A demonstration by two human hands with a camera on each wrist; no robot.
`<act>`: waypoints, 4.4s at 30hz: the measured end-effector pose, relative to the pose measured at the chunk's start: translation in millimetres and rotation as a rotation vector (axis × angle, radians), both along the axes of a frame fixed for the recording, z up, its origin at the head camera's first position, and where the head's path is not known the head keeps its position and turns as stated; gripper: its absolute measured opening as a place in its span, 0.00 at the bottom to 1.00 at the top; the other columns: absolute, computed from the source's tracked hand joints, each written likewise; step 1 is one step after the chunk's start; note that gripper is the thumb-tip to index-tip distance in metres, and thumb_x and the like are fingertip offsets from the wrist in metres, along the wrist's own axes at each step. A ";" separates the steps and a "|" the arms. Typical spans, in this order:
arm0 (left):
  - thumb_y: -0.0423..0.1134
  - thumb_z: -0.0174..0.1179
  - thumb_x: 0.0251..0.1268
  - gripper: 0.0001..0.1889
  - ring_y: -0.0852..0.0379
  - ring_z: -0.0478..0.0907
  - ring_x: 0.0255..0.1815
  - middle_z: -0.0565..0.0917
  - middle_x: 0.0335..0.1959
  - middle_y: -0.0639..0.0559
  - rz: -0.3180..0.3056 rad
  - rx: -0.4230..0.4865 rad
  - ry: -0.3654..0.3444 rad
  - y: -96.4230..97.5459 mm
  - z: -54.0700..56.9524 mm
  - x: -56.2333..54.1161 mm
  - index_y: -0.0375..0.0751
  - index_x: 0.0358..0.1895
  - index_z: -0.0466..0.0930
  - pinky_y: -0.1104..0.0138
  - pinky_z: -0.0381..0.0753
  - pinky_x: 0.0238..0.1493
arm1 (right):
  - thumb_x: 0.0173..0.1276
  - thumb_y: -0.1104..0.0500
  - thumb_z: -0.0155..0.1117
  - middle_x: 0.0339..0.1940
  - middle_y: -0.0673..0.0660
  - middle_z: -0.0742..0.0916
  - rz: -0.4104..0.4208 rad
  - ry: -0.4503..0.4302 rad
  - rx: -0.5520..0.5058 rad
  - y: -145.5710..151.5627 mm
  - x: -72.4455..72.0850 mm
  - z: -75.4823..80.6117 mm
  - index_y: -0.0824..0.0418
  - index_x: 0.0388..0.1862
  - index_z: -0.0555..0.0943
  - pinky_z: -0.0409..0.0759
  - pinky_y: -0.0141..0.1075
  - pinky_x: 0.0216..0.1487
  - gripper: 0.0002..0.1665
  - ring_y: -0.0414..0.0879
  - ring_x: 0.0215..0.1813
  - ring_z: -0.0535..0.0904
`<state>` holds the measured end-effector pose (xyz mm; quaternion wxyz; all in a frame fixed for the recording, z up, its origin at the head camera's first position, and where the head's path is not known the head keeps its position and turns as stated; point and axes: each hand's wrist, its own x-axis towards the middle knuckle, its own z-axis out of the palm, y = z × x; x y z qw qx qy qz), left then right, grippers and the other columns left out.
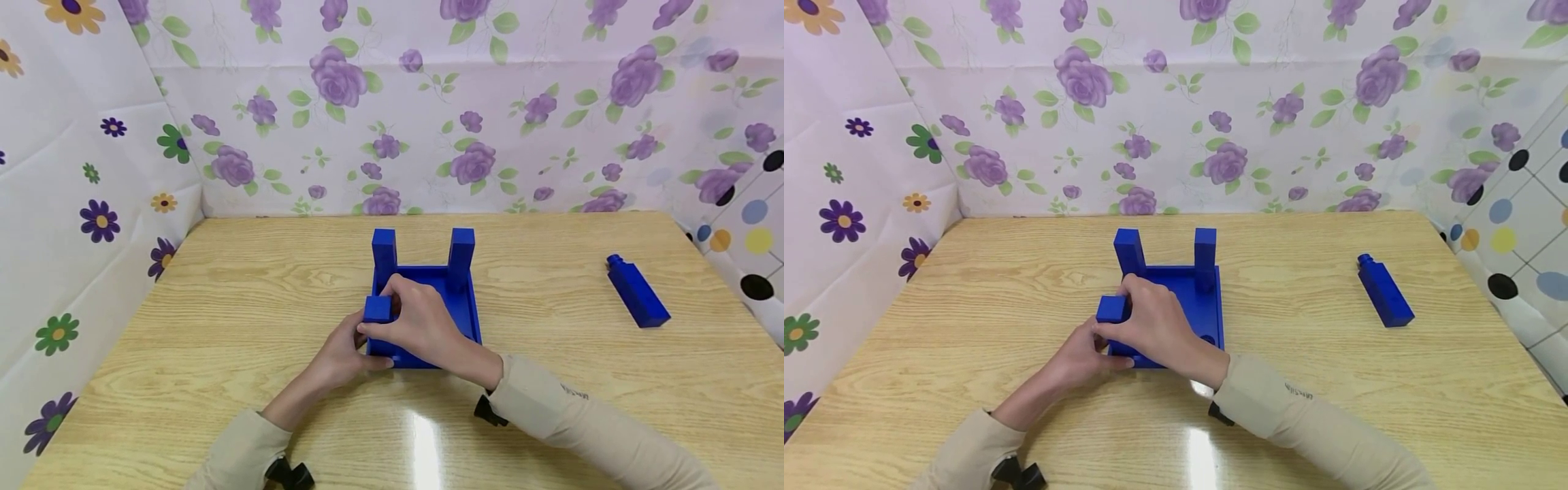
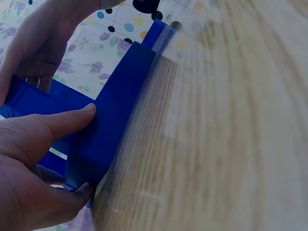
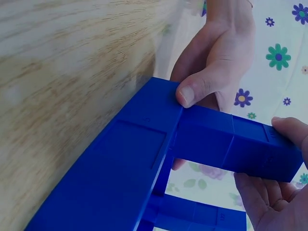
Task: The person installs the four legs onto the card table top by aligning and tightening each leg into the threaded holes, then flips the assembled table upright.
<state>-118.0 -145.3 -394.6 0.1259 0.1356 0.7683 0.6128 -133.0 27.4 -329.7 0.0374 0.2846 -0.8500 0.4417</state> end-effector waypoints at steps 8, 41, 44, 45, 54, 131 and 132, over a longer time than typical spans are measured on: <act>0.23 0.72 0.48 0.40 0.48 0.68 0.66 0.72 0.64 0.45 0.022 -0.025 0.022 1.6 -1.2 0.7 0.38 0.68 0.67 0.55 0.65 0.67 | 0.55 0.53 0.77 0.37 0.48 0.84 0.072 -0.010 -0.003 7.8 1.5 1.6 0.59 0.44 0.80 0.81 0.35 0.38 0.21 0.39 0.37 0.80; 0.23 0.73 0.46 0.46 0.42 0.66 0.67 0.71 0.65 0.41 0.064 0.008 -0.018 2.0 -3.6 2.7 0.39 0.72 0.61 0.50 0.63 0.67 | 0.67 0.52 0.66 0.40 0.33 0.76 -0.749 -0.309 -0.226 302.2 -25.4 -20.8 0.39 0.45 0.74 0.69 0.13 0.37 0.13 0.25 0.40 0.71; 0.23 0.73 0.46 0.46 0.42 0.66 0.67 0.70 0.66 0.42 0.082 -0.008 -0.028 1.3 -2.4 3.2 0.39 0.72 0.61 0.50 0.63 0.67 | 0.67 0.49 0.65 0.42 0.36 0.74 -0.815 -0.340 -0.133 313.0 -26.4 -27.1 0.47 0.53 0.75 0.69 0.14 0.34 0.17 0.24 0.38 0.68; 0.24 0.73 0.46 0.46 0.42 0.65 0.68 0.70 0.66 0.42 0.085 -0.013 -0.030 1.3 -2.3 3.3 0.39 0.72 0.61 0.50 0.63 0.67 | 0.67 0.48 0.65 0.43 0.39 0.74 -0.831 -0.358 -0.105 315.5 -26.8 -29.2 0.52 0.57 0.75 0.70 0.15 0.34 0.22 0.25 0.38 0.68; 0.24 0.73 0.47 0.46 0.43 0.67 0.67 0.71 0.66 0.41 0.053 0.011 -0.015 0.1 -3.4 2.1 0.39 0.73 0.60 0.51 0.63 0.67 | 0.68 0.44 0.62 0.69 0.75 0.65 -0.821 -0.475 0.098 324.3 -29.6 -47.5 0.75 0.72 0.58 0.78 0.40 0.47 0.48 0.68 0.62 0.64; 0.23 0.72 0.48 0.46 0.43 0.65 0.68 0.69 0.67 0.42 0.027 0.026 -0.005 -0.4 -3.4 2.5 0.38 0.73 0.59 0.52 0.64 0.67 | 0.69 0.77 0.51 0.54 0.57 0.84 -0.008 -0.374 -0.862 220.7 -10.9 -0.6 0.68 0.65 0.74 0.72 0.27 0.59 0.25 0.43 0.59 0.78; 0.23 0.72 0.48 0.46 0.43 0.65 0.68 0.69 0.67 0.41 0.030 0.025 -0.007 -0.4 -3.2 2.5 0.38 0.73 0.59 0.52 0.64 0.67 | 0.69 0.77 0.52 0.54 0.56 0.85 -0.006 -0.363 -0.825 217.8 -11.1 1.0 0.69 0.64 0.74 0.72 0.27 0.58 0.25 0.43 0.59 0.78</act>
